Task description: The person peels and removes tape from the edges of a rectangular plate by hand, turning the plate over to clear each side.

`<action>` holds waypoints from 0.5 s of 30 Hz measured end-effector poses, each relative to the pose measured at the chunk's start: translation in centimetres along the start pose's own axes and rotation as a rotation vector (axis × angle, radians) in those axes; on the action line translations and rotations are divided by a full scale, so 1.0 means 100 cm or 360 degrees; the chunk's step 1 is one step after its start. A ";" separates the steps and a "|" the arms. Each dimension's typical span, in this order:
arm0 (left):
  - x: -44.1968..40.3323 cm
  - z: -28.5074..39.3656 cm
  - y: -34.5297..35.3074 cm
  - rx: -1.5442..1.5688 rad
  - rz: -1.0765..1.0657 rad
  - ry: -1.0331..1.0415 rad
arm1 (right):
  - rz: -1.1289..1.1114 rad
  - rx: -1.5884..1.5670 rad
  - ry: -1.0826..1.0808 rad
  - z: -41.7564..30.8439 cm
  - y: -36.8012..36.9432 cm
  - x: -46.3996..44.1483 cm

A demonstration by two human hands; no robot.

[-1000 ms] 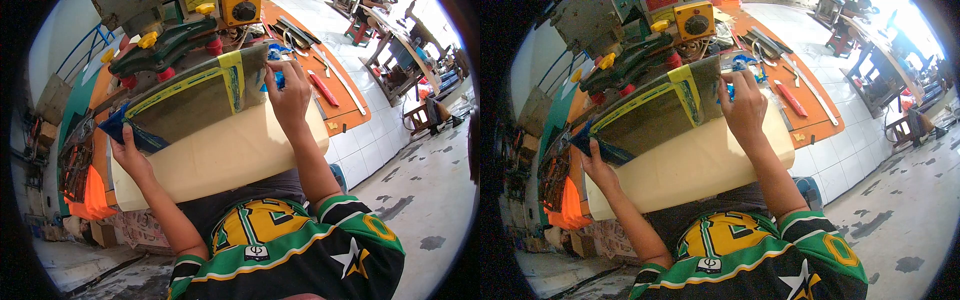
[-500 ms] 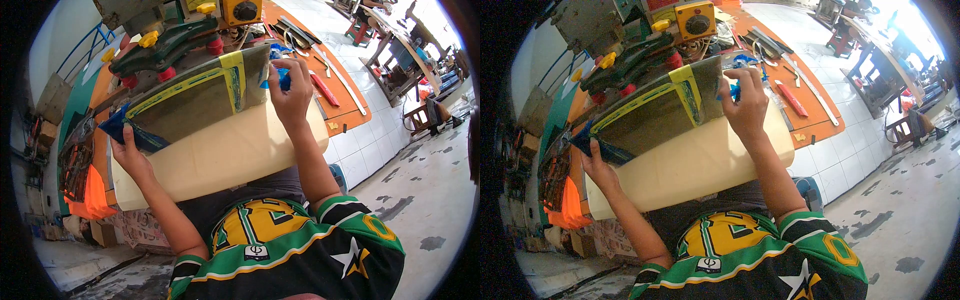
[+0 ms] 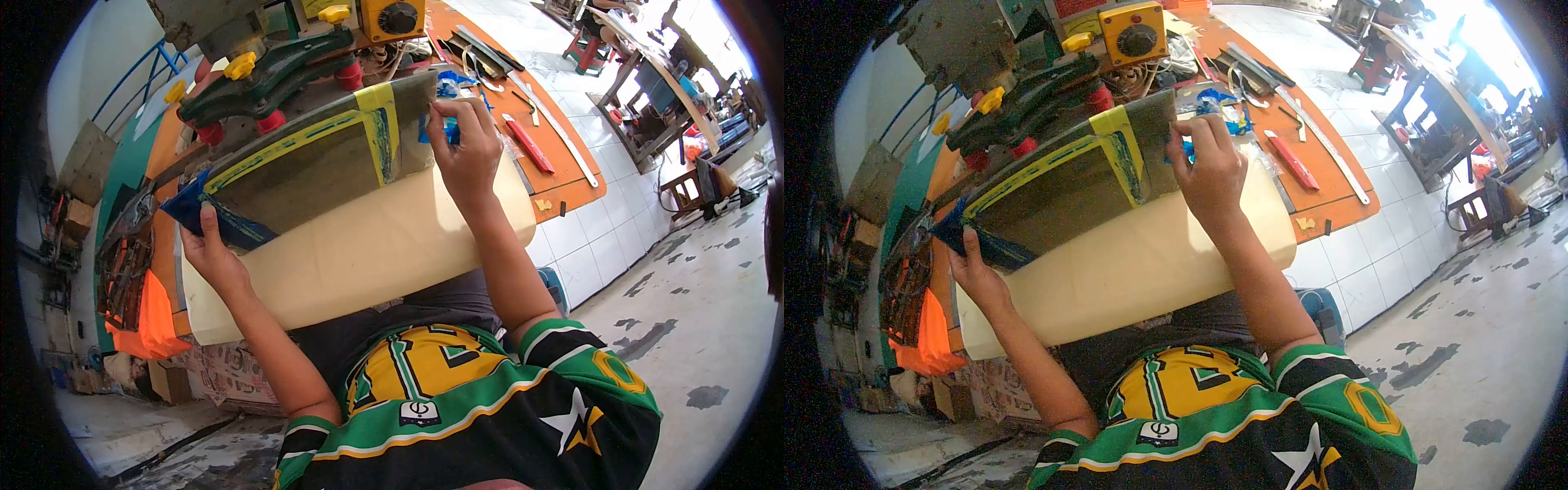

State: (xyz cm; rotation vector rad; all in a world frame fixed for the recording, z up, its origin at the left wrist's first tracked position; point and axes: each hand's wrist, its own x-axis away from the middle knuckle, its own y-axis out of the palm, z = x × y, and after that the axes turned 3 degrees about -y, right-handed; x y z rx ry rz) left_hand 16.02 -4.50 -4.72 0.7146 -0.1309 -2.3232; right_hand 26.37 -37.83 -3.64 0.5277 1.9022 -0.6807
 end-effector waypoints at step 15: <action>-0.003 -0.006 -0.011 -0.0053 -0.0061 -0.0040 | 0.0089 -0.0134 0.0157 0.007 0.004 -0.002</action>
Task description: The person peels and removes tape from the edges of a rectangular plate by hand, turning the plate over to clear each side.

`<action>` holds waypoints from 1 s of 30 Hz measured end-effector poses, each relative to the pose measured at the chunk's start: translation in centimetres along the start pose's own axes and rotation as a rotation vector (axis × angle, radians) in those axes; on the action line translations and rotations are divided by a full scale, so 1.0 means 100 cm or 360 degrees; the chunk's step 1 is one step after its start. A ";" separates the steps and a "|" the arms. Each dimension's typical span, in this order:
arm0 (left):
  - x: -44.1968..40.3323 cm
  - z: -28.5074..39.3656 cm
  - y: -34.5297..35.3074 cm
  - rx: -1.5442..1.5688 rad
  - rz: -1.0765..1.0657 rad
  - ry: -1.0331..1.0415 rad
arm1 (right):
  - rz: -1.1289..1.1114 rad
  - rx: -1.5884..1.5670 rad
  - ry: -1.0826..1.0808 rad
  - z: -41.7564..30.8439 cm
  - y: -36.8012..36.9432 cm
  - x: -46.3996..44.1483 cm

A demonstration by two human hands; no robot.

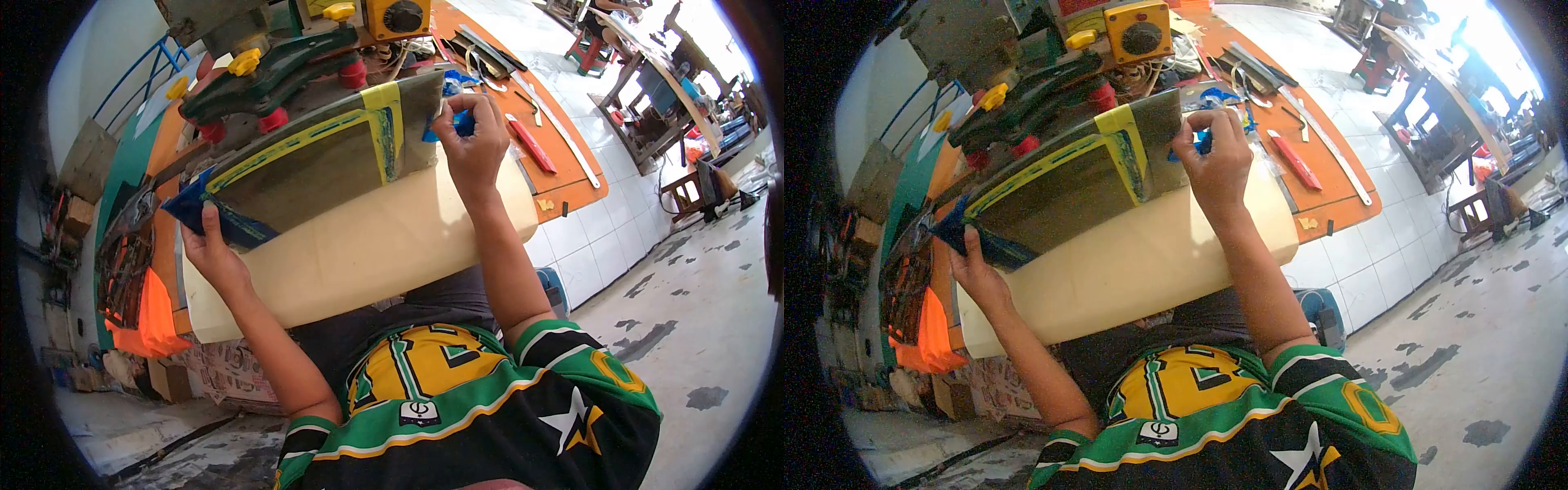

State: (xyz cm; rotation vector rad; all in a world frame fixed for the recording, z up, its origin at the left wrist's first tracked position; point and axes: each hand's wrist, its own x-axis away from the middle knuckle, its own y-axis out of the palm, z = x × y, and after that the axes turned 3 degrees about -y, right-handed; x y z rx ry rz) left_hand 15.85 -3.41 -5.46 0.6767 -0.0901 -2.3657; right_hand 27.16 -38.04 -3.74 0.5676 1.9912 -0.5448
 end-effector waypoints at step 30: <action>0.005 -0.003 -0.004 0.0006 0.0047 0.0014 | -0.0257 -0.1156 0.0971 0.011 -0.003 0.005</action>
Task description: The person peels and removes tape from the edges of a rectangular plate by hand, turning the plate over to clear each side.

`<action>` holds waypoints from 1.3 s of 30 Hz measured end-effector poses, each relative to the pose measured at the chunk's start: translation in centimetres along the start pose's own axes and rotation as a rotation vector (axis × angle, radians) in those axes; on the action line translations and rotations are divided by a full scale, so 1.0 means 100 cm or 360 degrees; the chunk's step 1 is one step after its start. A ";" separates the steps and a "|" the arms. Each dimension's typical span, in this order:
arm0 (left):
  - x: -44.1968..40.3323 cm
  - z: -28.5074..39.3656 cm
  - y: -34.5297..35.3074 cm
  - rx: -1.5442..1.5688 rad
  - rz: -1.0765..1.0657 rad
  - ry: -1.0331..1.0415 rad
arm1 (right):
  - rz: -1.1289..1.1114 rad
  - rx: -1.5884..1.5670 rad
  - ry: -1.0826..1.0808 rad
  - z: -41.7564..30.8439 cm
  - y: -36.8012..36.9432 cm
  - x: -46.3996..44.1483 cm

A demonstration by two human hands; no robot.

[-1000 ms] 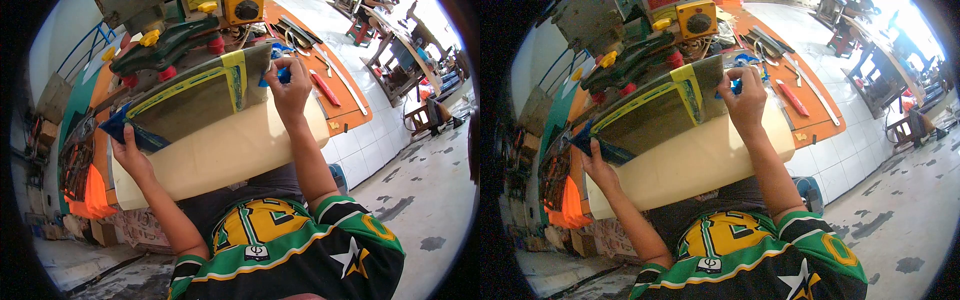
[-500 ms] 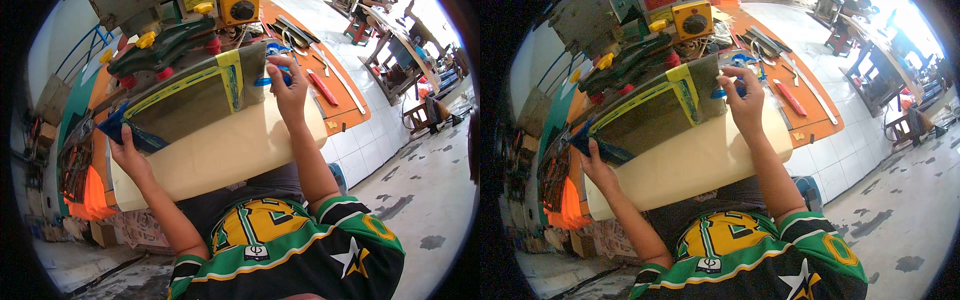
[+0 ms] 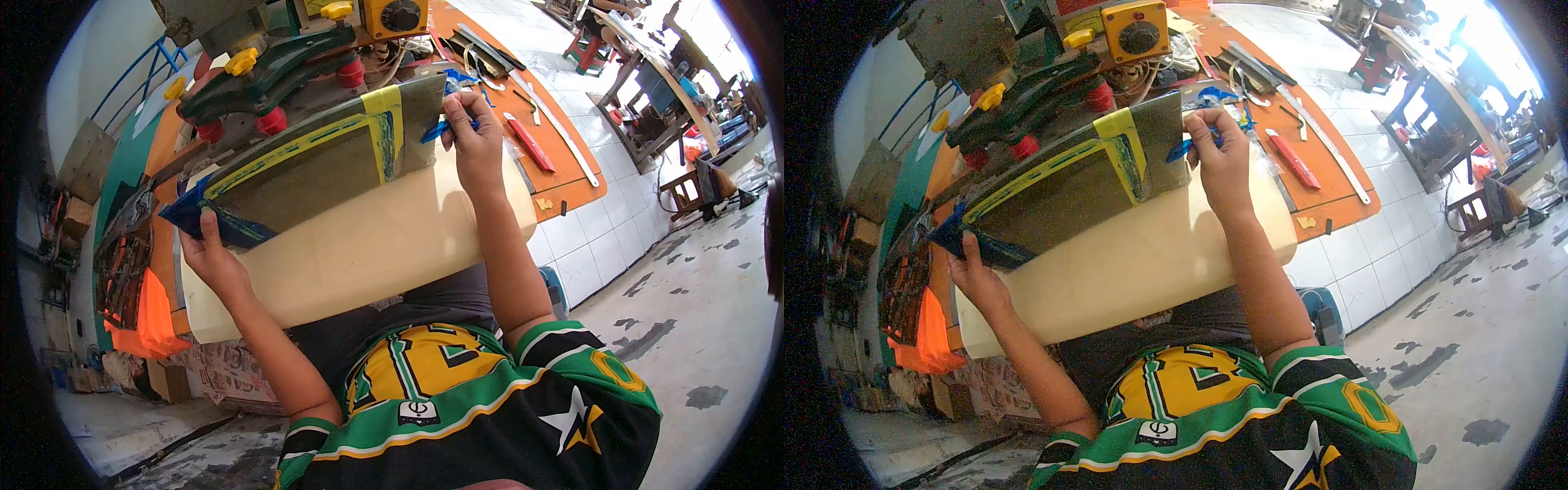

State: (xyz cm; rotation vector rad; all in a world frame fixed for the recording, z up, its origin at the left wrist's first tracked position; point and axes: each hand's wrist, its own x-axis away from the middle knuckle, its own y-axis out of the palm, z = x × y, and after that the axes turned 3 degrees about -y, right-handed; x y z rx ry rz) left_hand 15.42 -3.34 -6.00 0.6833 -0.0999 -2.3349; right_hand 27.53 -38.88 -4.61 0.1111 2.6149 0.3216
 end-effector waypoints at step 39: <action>0.074 -0.004 -0.101 -0.0647 -0.0787 0.0754 | 0.0138 -0.0365 0.0368 -0.013 -0.028 -0.009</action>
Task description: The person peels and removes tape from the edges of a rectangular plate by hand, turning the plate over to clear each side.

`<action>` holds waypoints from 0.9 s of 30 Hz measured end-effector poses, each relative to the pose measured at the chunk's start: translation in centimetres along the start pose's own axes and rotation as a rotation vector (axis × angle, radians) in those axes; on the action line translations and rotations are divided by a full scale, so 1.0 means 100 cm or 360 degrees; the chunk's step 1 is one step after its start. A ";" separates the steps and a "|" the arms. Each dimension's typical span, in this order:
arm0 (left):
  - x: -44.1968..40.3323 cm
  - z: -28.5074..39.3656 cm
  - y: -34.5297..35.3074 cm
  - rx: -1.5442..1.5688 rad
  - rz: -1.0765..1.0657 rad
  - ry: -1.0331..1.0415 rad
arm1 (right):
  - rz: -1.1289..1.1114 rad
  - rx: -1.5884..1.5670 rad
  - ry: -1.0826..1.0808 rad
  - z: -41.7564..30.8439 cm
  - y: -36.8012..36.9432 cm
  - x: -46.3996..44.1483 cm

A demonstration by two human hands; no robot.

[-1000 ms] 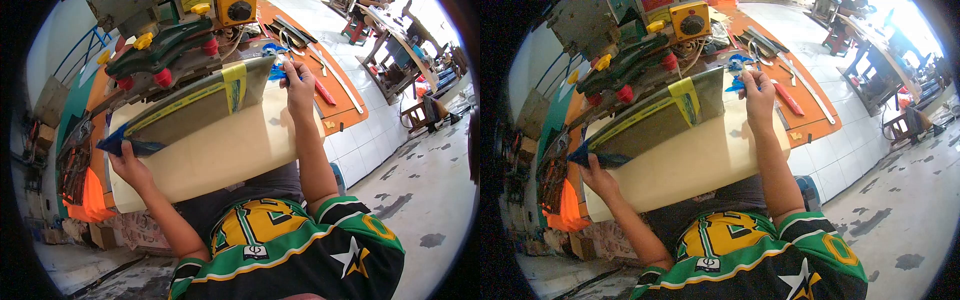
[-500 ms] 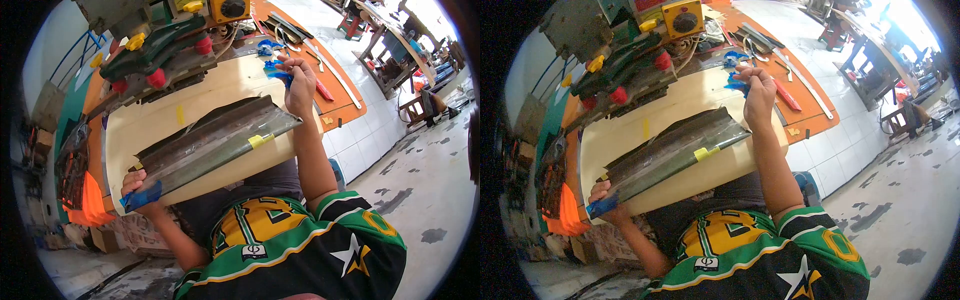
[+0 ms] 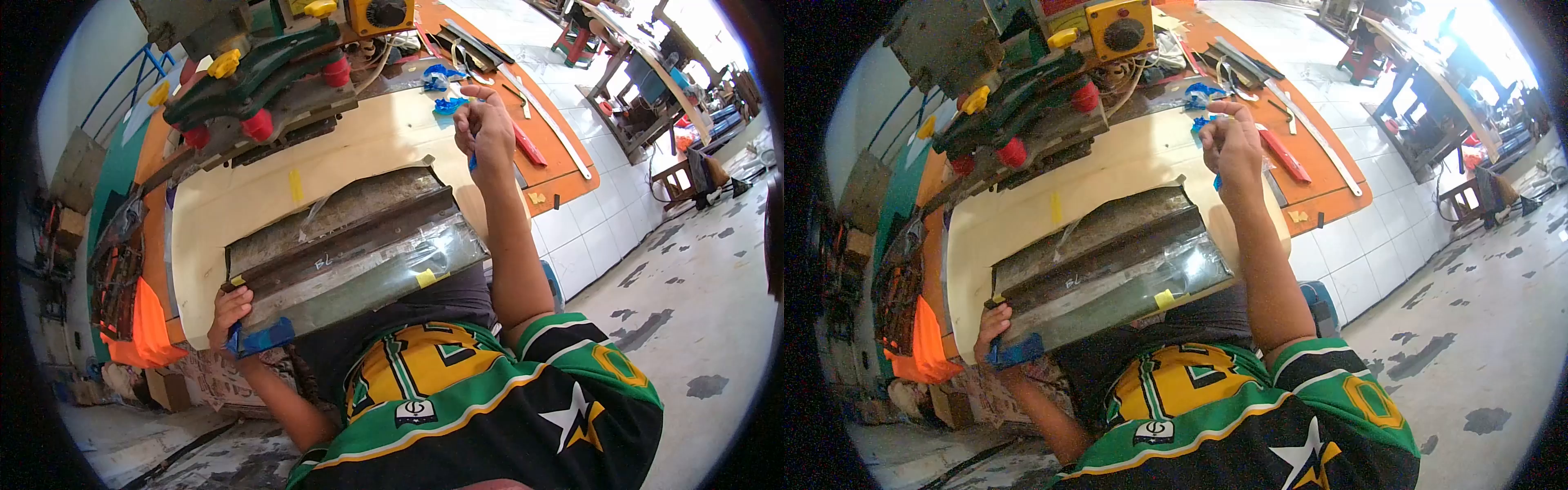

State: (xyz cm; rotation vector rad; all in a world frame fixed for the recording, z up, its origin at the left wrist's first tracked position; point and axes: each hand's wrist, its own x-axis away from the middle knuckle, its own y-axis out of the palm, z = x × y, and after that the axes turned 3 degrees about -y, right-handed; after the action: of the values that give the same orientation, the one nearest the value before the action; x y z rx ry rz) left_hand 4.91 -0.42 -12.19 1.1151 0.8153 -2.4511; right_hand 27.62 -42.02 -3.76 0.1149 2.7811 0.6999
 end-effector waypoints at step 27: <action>-0.013 0.020 0.007 -0.0331 -0.0306 -0.0268 | -0.0503 0.1564 -0.0024 0.009 -0.051 0.021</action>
State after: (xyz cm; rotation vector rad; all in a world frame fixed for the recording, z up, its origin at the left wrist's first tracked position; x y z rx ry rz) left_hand 4.88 -2.14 -10.40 0.7766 1.1381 -2.4992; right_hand 25.81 -45.80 -7.45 -0.1308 2.7509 -0.7545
